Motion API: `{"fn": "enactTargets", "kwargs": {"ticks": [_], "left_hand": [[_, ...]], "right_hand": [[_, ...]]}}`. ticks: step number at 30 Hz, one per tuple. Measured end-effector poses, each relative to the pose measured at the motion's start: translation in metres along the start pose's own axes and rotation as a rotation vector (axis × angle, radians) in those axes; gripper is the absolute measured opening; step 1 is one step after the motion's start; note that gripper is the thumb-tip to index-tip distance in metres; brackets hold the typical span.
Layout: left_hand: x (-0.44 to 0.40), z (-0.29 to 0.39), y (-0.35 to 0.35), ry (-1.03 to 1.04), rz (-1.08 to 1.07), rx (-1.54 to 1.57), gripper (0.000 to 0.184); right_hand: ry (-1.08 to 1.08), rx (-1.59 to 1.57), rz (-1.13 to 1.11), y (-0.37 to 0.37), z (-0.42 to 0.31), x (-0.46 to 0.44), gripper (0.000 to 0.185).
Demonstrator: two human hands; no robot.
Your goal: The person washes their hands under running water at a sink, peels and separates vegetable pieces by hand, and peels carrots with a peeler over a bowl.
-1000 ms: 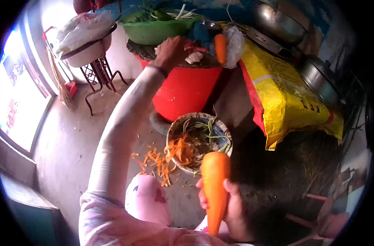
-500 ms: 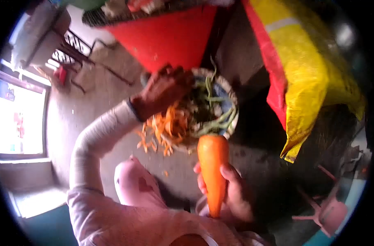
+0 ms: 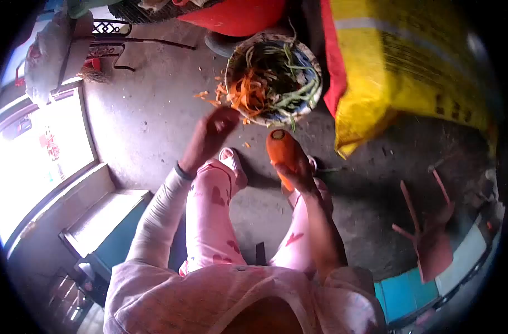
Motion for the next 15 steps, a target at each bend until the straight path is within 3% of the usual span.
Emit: {"fn": "enactTargets", "kwargs": {"ticks": [1, 3, 5, 6, 9, 10, 11, 12, 13, 14, 15], "left_hand": [[0.021, -0.002, 0.012, 0.009, -0.090, 0.183, 0.018], [0.059, 0.029, 0.041, -0.176, -0.298, 0.269, 0.035], [0.088, 0.053, 0.063, -0.317, -0.355, 0.372, 0.057], [0.093, 0.092, 0.076, -0.270, -0.438, 0.555, 0.063], [0.125, 0.153, 0.105, -0.269, -0.340, 0.643, 0.058], [0.137, 0.171, 0.111, -0.309, -0.239, 0.731, 0.057], [0.147, 0.187, 0.117, -0.347, -0.140, 0.813, 0.055], [0.154, 0.210, 0.122, -0.364, -0.100, 0.957, 0.048], [0.162, 0.221, 0.120, -0.421, -0.106, 0.903, 0.045], [0.169, 0.229, 0.115, -0.400, -0.120, 0.909, 0.044], [0.173, 0.241, 0.113, -0.372, -0.143, 0.916, 0.043]], "right_hand": [[-0.056, -0.061, 0.057, -0.002, -0.004, 0.006, 0.076], [-0.043, 0.139, 0.076, -0.014, -0.051, 0.033, 0.072], [-0.060, 0.227, 0.054, -0.018, -0.095, 0.066, 0.071], [-0.043, 0.228, 0.022, -0.020, -0.119, 0.083, 0.072], [-0.283, 0.584, 0.162, -0.022, -0.173, 0.141, 0.074], [-0.127, 0.490, 0.023, -0.029, -0.220, 0.158, 0.073], [-0.238, 0.539, 0.060, -0.033, -0.246, 0.174, 0.063], [-0.162, 0.347, 0.116, -0.043, -0.276, 0.188, 0.055], [-0.090, 0.158, 0.175, -0.051, -0.308, 0.207, 0.047], [-0.041, 0.092, 0.359, -0.063, -0.328, 0.220, 0.029], [-0.150, -0.608, 0.322, -0.077, -0.345, 0.233, 0.026]]}}
Point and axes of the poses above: each hand's wrist, its own x-axis away from the middle knuckle, its own y-axis out of the palm, z = x × y, the point moved 1 cm from there along -x, towards the middle knuckle, and after that the axes turned 14 degrees about x, right-handed, at the moved point
